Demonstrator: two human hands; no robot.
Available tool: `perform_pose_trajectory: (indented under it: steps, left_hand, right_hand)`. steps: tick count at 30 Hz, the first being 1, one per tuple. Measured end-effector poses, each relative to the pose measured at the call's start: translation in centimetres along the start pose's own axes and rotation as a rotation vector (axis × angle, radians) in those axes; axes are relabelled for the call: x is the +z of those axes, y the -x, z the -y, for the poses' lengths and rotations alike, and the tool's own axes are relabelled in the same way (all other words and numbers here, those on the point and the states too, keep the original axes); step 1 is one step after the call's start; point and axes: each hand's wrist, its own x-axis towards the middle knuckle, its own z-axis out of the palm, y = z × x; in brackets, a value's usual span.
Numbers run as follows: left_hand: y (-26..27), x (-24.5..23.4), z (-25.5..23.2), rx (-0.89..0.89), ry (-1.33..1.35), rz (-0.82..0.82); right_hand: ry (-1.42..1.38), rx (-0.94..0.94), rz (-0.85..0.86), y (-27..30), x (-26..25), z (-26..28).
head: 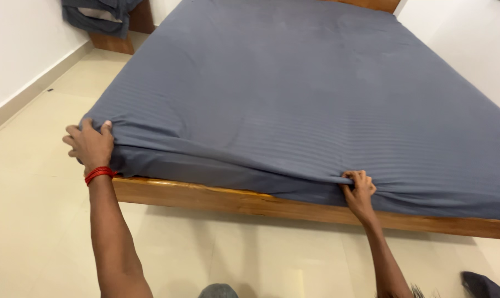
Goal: The person smooths and tucks a gray fitted sheet onto a mattress, working around the corners and edges to secure it. They adjust the sheet along the headboard and sides, then tuck the remaining edges under the mattress to complete the task.
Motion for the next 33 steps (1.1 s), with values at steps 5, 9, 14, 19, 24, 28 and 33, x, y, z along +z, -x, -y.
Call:
perform_pose_trajectory:
  steps: [5,9,14,19,24,28,33]
  left_hand:
    - [-0.8,0.9,1.3,0.277,0.025,-0.224]
    - [-2.2,0.8,2.5,0.264,0.238,-0.112]
    - [-2.9,-2.1,3.3,0.416,0.323,0.004]
    - [-1.9,-2.4,4.2,0.331,0.284,0.034]
    - [-1.9,0.5,4.1,0.474,0.203,-0.305]
    - [-2.1,0.3,3.7,0.477,0.181,-0.283]
    - [-2.1,-0.6,4.4,0.460,0.159,-0.077]
  right_hand:
    - [-0.007,-0.025,-0.043,0.4,0.7,-0.3]
    - [0.078,0.003,-0.003,0.3,1.0,-1.6]
    - [0.213,-0.005,0.027,-0.3,0.9,-2.8]
    - [0.413,0.017,0.205,-1.0,0.1,-3.3]
    - [0.506,-0.076,0.116,-2.2,-0.3,2.1]
    - [0.334,-0.261,0.143,-4.6,2.8,11.7]
    - [0.158,-0.320,0.250,-6.9,7.8,22.9]
